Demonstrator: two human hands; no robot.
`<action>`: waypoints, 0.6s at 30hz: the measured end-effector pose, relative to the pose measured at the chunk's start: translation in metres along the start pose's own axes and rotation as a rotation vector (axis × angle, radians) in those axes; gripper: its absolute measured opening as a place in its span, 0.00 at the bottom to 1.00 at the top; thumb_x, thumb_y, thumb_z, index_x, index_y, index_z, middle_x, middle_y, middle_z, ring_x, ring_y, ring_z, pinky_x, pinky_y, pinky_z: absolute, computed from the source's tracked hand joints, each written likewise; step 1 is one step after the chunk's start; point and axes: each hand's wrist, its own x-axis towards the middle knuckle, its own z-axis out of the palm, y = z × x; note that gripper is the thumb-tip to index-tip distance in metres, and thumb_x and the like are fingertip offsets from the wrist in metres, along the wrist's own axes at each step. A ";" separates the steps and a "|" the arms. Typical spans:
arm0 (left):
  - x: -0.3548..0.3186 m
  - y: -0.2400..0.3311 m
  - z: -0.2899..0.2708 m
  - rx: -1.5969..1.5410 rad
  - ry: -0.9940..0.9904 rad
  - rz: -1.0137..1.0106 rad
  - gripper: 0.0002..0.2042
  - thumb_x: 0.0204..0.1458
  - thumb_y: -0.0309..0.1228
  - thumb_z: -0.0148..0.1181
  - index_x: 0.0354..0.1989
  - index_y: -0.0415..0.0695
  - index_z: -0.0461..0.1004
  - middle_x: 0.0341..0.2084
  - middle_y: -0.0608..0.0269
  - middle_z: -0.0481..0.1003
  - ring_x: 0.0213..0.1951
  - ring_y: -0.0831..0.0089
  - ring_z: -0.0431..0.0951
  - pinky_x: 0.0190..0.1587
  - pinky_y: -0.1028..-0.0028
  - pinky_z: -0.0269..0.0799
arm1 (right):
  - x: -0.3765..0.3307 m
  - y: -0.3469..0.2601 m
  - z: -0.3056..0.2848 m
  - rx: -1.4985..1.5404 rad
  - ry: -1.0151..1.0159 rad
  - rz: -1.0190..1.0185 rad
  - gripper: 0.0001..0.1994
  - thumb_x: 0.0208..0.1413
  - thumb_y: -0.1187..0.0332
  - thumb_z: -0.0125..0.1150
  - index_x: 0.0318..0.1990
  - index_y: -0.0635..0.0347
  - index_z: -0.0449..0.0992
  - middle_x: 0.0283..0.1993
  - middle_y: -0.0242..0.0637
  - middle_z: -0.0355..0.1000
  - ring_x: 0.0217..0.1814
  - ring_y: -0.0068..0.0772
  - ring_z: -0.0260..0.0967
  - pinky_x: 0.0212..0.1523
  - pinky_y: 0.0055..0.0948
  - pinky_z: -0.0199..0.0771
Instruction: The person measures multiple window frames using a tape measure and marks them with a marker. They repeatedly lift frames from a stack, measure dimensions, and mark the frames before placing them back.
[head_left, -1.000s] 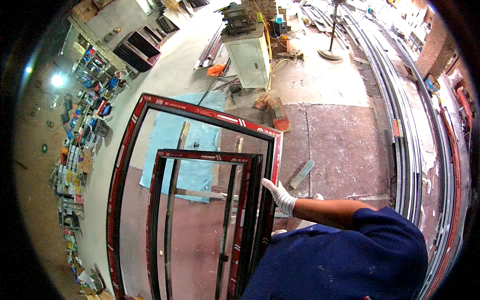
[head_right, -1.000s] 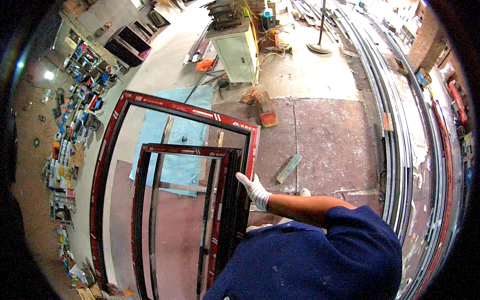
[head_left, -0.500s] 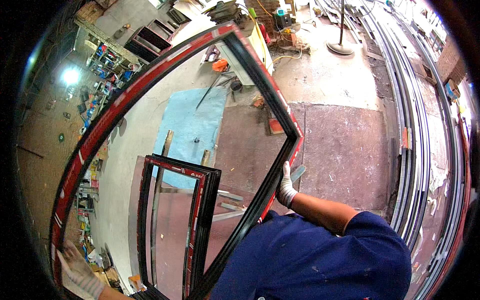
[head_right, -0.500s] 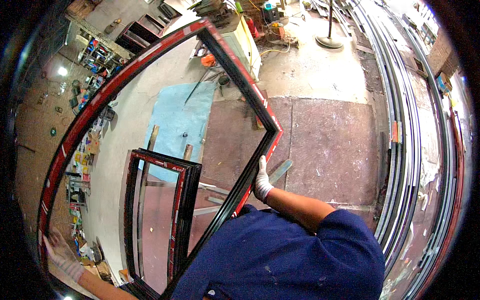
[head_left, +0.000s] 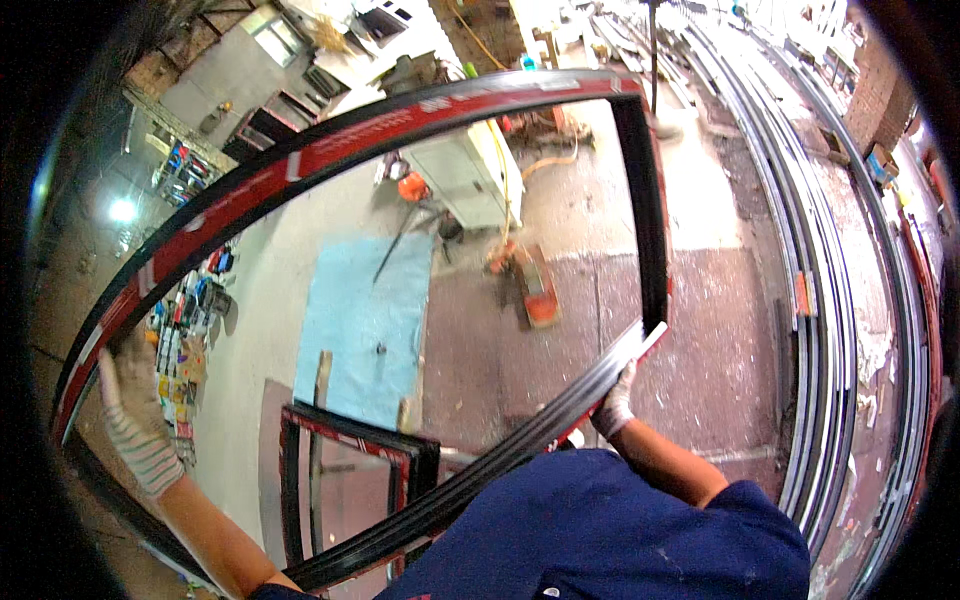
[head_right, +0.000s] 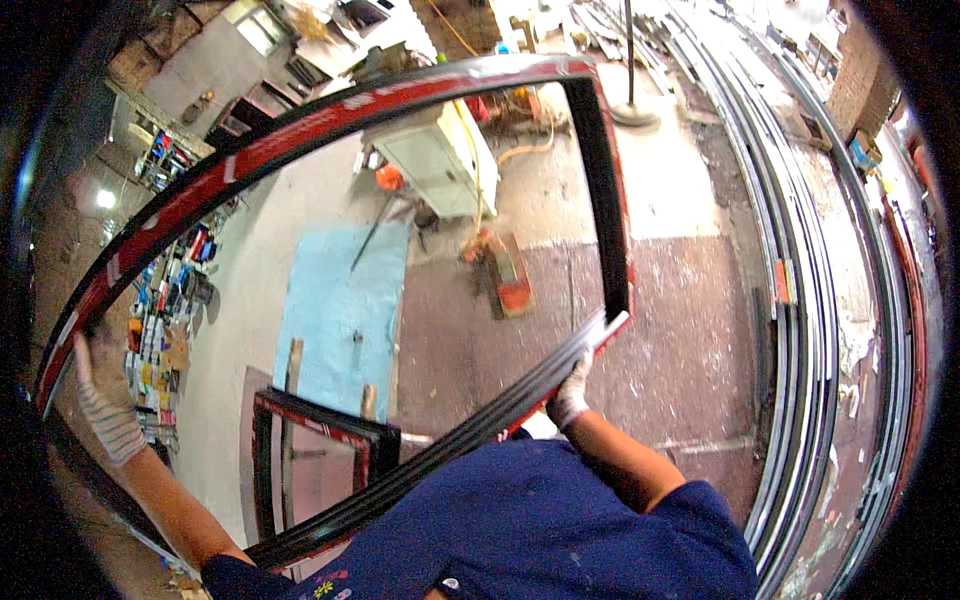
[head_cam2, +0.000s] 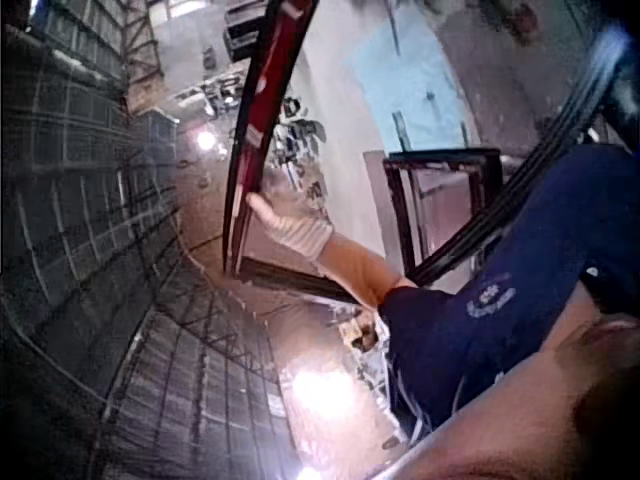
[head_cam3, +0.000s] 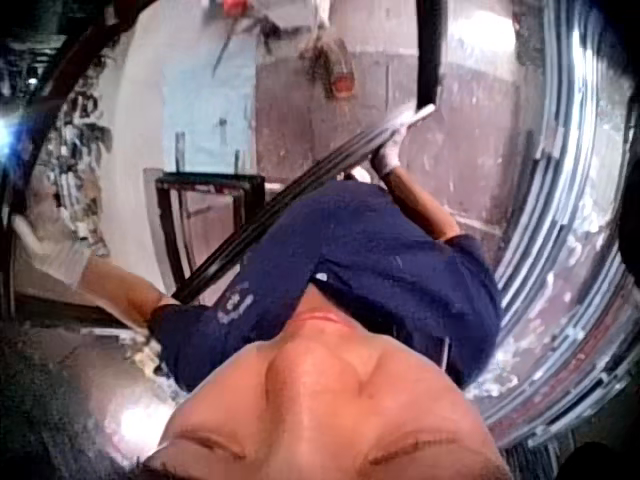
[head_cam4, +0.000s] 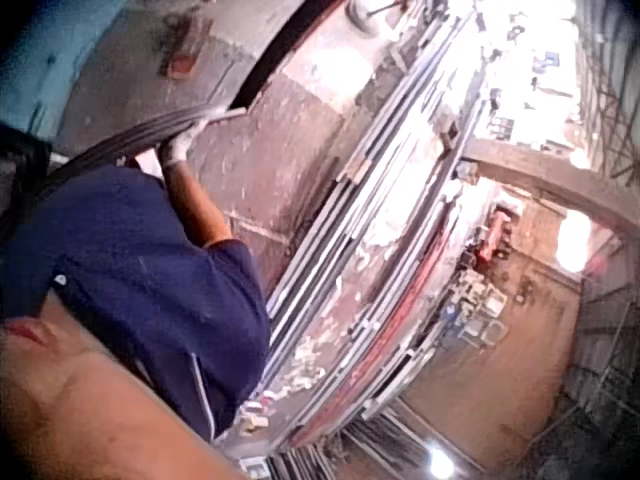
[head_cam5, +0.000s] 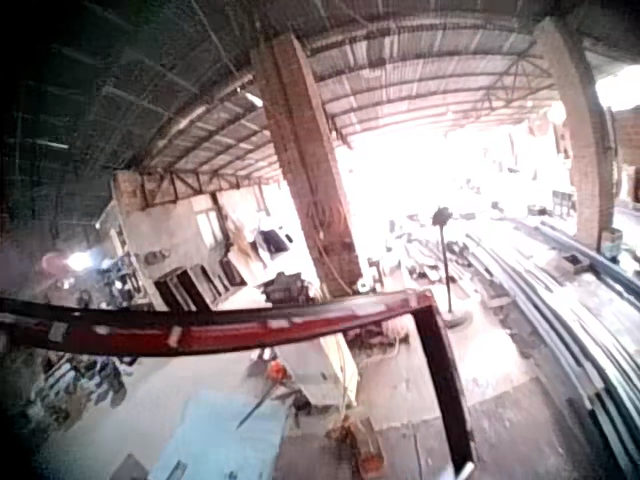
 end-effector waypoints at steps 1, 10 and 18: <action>0.022 -0.021 0.008 -0.003 -0.066 0.064 0.29 0.62 0.47 0.49 0.63 0.35 0.63 0.59 0.44 0.67 0.62 0.59 0.68 0.66 0.61 0.64 | -0.005 -0.009 0.017 -0.041 0.016 -0.049 0.56 0.43 0.19 0.47 0.71 0.55 0.54 0.69 0.43 0.58 0.68 0.49 0.57 0.70 0.47 0.53; 0.241 -0.142 0.124 -0.251 -0.360 -0.082 0.20 0.60 0.40 0.57 0.57 0.41 0.71 0.50 0.55 0.75 0.49 0.66 0.77 0.53 0.69 0.74 | 0.043 -0.035 0.093 0.047 -0.010 -0.191 0.56 0.42 0.18 0.44 0.69 0.54 0.57 0.68 0.38 0.61 0.66 0.45 0.60 0.67 0.41 0.59; 0.386 -0.272 0.246 -0.525 -0.363 -0.230 0.15 0.58 0.35 0.62 0.50 0.43 0.74 0.43 0.60 0.79 0.43 0.66 0.79 0.46 0.67 0.78 | 0.169 -0.052 0.163 0.056 -0.005 -0.166 0.56 0.35 0.21 0.59 0.68 0.50 0.58 0.67 0.37 0.60 0.65 0.47 0.58 0.68 0.47 0.58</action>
